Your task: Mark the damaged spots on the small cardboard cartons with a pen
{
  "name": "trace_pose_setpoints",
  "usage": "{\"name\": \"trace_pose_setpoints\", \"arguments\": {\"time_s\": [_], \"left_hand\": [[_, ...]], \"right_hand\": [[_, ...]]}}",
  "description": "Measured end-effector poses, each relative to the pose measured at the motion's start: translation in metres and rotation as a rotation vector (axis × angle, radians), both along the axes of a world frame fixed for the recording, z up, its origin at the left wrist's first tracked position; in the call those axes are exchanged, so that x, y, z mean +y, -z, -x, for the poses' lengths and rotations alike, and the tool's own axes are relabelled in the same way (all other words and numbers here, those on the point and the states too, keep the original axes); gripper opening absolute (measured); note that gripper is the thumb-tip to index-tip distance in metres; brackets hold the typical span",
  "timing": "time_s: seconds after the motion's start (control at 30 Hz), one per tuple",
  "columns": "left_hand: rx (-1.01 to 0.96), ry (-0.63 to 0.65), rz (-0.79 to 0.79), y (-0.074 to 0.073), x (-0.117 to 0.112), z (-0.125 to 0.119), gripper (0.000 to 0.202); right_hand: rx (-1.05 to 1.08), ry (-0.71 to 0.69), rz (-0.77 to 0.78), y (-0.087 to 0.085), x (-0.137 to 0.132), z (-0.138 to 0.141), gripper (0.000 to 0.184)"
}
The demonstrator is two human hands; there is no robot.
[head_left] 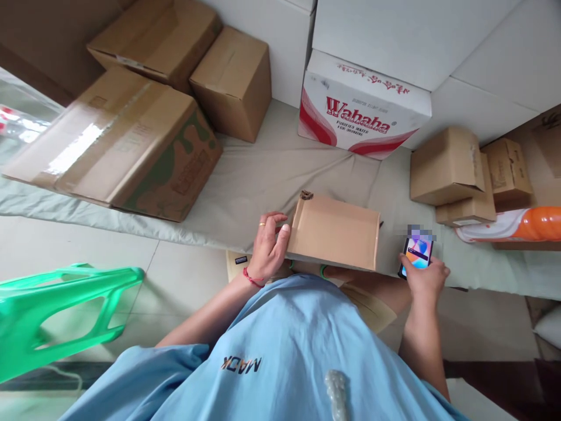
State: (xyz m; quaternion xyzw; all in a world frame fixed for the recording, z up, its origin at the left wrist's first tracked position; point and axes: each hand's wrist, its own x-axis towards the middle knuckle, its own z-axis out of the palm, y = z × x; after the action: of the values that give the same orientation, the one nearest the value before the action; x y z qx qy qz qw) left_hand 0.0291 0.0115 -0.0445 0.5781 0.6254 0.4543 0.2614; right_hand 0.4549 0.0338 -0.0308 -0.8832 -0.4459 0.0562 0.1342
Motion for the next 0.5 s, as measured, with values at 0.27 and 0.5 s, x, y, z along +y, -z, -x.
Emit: {"name": "trace_pose_setpoints", "arguments": {"time_s": [0.27,0.5], "left_hand": [[-0.001,-0.011,0.039,0.006,0.007,-0.004,0.041],[0.058,-0.079,0.093,0.031,0.007,0.005,0.037]], "right_hand": [[0.028,0.121,0.137,0.014,0.007,-0.001,0.1],[0.026,0.007,0.032,0.013,0.016,0.009,0.081]]}}
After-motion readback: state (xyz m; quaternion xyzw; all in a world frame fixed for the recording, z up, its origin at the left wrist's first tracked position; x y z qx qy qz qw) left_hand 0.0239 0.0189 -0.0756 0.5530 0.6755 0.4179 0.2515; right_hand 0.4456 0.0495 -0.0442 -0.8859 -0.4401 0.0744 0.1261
